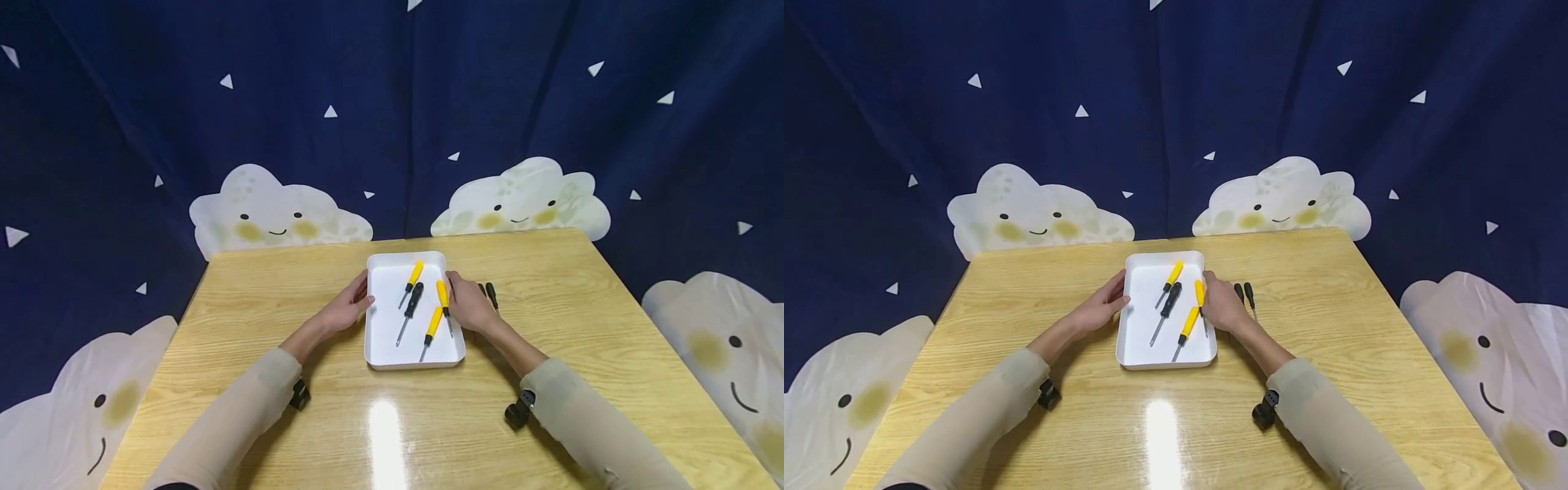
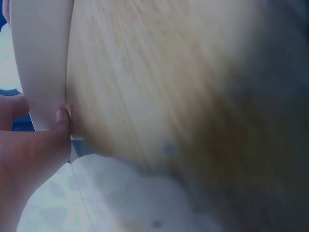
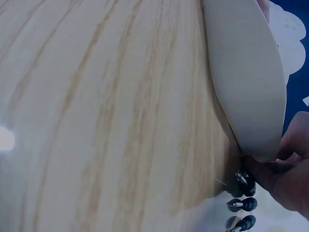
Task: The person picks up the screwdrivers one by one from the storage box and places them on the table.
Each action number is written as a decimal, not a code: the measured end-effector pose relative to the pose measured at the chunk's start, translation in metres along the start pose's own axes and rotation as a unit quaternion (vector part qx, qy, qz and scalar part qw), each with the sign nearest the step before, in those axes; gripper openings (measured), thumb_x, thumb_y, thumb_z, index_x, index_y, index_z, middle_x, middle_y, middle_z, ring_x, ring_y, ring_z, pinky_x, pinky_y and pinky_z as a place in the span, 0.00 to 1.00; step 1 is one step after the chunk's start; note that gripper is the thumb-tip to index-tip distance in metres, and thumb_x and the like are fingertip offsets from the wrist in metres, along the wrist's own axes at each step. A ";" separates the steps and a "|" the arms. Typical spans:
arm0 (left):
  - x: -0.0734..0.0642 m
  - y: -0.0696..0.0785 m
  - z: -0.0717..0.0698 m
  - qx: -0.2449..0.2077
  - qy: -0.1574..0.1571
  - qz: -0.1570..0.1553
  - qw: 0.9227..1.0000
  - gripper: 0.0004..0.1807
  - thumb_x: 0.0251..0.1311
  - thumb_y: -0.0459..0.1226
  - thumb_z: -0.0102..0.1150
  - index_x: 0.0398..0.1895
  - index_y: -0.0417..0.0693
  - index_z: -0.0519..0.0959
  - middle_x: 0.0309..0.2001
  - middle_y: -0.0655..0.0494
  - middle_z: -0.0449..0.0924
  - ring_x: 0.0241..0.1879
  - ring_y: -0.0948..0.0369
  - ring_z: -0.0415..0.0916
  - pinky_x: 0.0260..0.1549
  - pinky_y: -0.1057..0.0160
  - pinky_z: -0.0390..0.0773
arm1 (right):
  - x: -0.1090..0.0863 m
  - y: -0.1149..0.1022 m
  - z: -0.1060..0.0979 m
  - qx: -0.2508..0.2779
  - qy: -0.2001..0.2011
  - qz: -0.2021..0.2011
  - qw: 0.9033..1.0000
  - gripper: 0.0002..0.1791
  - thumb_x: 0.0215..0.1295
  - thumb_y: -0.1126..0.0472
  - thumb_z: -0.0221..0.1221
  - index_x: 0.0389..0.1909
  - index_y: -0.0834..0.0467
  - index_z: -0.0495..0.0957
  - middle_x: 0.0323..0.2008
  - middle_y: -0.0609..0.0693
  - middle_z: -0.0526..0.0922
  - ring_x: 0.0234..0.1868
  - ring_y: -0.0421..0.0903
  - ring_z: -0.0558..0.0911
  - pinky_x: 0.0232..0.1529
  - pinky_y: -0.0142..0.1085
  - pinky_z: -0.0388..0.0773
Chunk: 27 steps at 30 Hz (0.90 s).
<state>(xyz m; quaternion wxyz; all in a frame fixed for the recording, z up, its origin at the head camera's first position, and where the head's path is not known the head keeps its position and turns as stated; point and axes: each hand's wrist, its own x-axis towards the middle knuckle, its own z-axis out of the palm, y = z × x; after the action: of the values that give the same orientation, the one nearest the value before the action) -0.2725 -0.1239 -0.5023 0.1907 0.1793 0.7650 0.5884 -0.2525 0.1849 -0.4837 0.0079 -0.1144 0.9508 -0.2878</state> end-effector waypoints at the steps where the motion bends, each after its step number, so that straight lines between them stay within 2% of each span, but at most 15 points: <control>1: -0.001 0.000 0.000 0.000 0.000 0.000 1.000 0.39 0.83 0.30 0.43 0.87 0.39 0.36 0.86 0.39 0.39 0.84 0.47 0.41 0.81 0.50 0.46 | 0.000 0.000 0.000 -0.001 -0.001 0.000 1.000 0.25 0.85 0.65 0.42 0.75 0.74 0.63 0.62 0.73 0.79 0.60 0.65 0.83 0.59 0.56 0.82; 6: -0.003 0.000 0.000 -0.006 0.002 0.000 1.000 0.39 0.83 0.30 0.43 0.87 0.39 0.36 0.86 0.39 0.39 0.84 0.48 0.41 0.81 0.51 0.48 | -0.002 -0.002 0.000 -0.002 -0.008 0.002 1.000 0.26 0.85 0.64 0.41 0.75 0.73 0.62 0.63 0.73 0.79 0.61 0.65 0.82 0.60 0.56 0.82; 9: -0.003 0.000 0.000 -0.004 0.005 0.002 1.000 0.39 0.83 0.30 0.44 0.86 0.38 0.37 0.86 0.39 0.40 0.84 0.47 0.41 0.81 0.51 0.48 | -0.002 -0.003 0.000 -0.001 -0.009 0.004 1.000 0.26 0.85 0.65 0.42 0.76 0.74 0.62 0.62 0.74 0.79 0.58 0.65 0.84 0.56 0.55 0.84; 12: -0.003 0.001 0.000 0.005 0.015 0.005 1.000 0.39 0.83 0.31 0.45 0.86 0.38 0.38 0.86 0.39 0.41 0.84 0.47 0.43 0.81 0.50 0.49 | 0.000 -0.003 0.000 -0.003 -0.005 0.003 1.000 0.26 0.84 0.66 0.42 0.75 0.74 0.62 0.60 0.74 0.80 0.55 0.64 0.85 0.54 0.54 0.85; 15: -0.003 0.002 0.000 0.015 0.025 0.003 1.000 0.39 0.83 0.31 0.46 0.86 0.37 0.38 0.85 0.39 0.42 0.84 0.47 0.45 0.80 0.50 0.51 | 0.002 -0.002 0.001 -0.001 -0.006 0.007 1.000 0.26 0.84 0.66 0.42 0.76 0.74 0.61 0.61 0.74 0.79 0.56 0.65 0.85 0.55 0.54 0.84; 21: -0.005 0.008 0.002 0.061 0.047 0.000 0.997 0.39 0.81 0.30 0.48 0.86 0.35 0.41 0.84 0.37 0.46 0.83 0.47 0.47 0.80 0.51 0.52 | 0.001 -0.002 0.003 0.004 -0.012 0.023 1.000 0.27 0.84 0.66 0.41 0.77 0.74 0.60 0.64 0.74 0.78 0.61 0.65 0.82 0.59 0.55 0.83; 27: -0.004 0.018 0.002 0.142 0.088 -0.012 0.986 0.42 0.79 0.35 0.56 0.85 0.35 0.46 0.82 0.38 0.54 0.80 0.45 0.56 0.76 0.50 0.63 | 0.001 -0.003 0.003 0.004 -0.011 0.029 1.000 0.27 0.84 0.65 0.41 0.78 0.73 0.59 0.66 0.73 0.76 0.64 0.65 0.80 0.63 0.55 0.80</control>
<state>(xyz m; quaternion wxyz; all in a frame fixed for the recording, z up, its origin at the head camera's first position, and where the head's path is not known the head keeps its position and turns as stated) -0.2673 -0.1192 -0.4851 0.1024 0.1426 0.8570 0.4845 -0.2528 0.1809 -0.4845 0.0266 -0.0899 0.9525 -0.2897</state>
